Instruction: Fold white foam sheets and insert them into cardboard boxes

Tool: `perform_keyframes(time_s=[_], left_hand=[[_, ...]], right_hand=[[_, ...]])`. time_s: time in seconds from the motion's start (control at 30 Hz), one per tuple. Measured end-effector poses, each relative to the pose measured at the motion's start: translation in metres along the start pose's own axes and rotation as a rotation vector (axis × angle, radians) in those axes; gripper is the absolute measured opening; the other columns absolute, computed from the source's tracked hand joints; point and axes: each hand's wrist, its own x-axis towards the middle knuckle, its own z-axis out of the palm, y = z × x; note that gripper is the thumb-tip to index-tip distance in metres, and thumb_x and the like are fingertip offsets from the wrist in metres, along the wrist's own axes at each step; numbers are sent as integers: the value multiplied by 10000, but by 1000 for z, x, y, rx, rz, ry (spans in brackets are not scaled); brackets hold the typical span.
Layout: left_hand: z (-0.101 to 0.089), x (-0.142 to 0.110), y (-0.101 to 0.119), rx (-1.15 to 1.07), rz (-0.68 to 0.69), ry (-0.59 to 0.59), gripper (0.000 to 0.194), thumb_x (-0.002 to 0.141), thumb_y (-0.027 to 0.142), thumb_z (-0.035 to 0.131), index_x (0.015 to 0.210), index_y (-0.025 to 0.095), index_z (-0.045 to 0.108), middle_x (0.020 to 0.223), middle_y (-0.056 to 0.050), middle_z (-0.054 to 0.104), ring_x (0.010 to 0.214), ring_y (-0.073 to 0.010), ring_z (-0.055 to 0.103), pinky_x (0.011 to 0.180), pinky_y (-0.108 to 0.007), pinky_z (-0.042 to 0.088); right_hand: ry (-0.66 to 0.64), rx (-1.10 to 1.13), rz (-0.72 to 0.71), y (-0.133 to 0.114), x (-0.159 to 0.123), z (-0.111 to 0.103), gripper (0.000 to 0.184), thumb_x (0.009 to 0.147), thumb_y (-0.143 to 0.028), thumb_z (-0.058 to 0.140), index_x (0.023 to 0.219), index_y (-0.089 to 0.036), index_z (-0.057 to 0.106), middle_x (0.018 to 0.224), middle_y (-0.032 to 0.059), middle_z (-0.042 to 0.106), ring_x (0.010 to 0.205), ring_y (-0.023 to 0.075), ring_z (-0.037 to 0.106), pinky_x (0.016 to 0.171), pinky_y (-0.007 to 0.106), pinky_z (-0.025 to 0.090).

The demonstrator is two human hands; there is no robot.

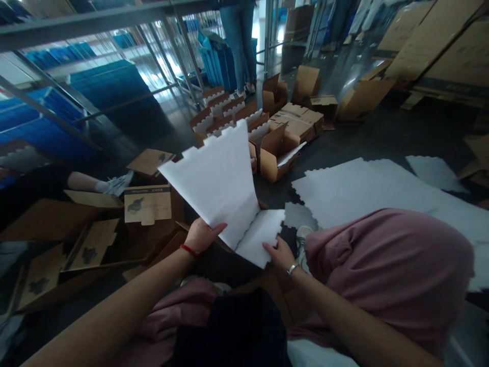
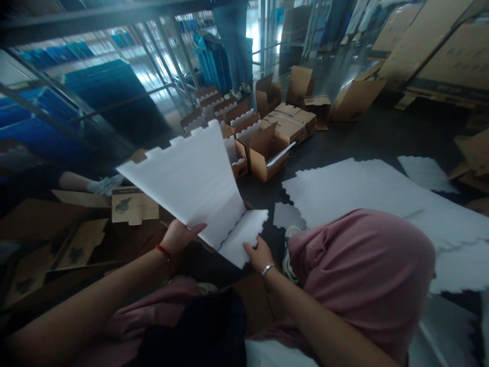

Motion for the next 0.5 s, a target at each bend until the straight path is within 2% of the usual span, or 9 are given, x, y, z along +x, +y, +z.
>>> perform_keyframes(time_s=[0.07,0.13,0.2,0.23,0.3,0.43,0.5], left_hand=[[-17,10,8,-92,10,80,489,712,499,599,1029,129,632,1048,-122,670,964,-266,627,845,-397,509],[-37,20,15,-176,-40,258,509,749,535,536,1019,112,626,1002,-122,678,907,-255,642,763,-365,531],[-48,25,17,-110,-105,393,499,738,541,539,939,96,642,893,-127,689,822,-259,652,680,-347,533],[-48,25,16,-23,-112,405,486,719,533,563,905,93,647,855,-129,688,800,-266,652,668,-347,527],[-39,20,12,167,-52,332,441,705,501,591,879,99,647,823,-126,681,789,-270,646,680,-346,515],[-2,0,10,423,262,40,230,821,347,493,893,169,620,851,-75,657,789,-217,622,704,-317,481],[8,-6,17,533,392,-68,189,852,275,440,885,195,607,846,-58,641,792,-212,603,722,-337,463]], right_hand=[[5,-121,0,-14,12,1,281,740,-292,570,975,-140,579,946,93,678,822,206,643,697,274,511],[24,-202,-12,-24,20,2,257,749,-267,559,974,-146,585,953,81,676,833,191,638,717,257,498],[45,-250,-22,-29,26,6,256,756,-260,547,989,-160,582,954,64,676,842,180,635,727,248,490],[48,-265,-16,-28,29,9,257,760,-269,544,993,-166,578,946,57,675,838,176,635,718,245,490],[37,-284,22,-25,36,15,253,766,-303,545,981,-170,565,928,54,673,812,172,639,672,241,495],[9,-328,105,-11,54,28,282,782,-374,548,978,-172,528,930,71,668,721,167,650,567,241,496],[15,-367,132,-5,62,31,338,767,-386,576,1015,-166,509,969,102,660,746,188,656,576,257,501]])
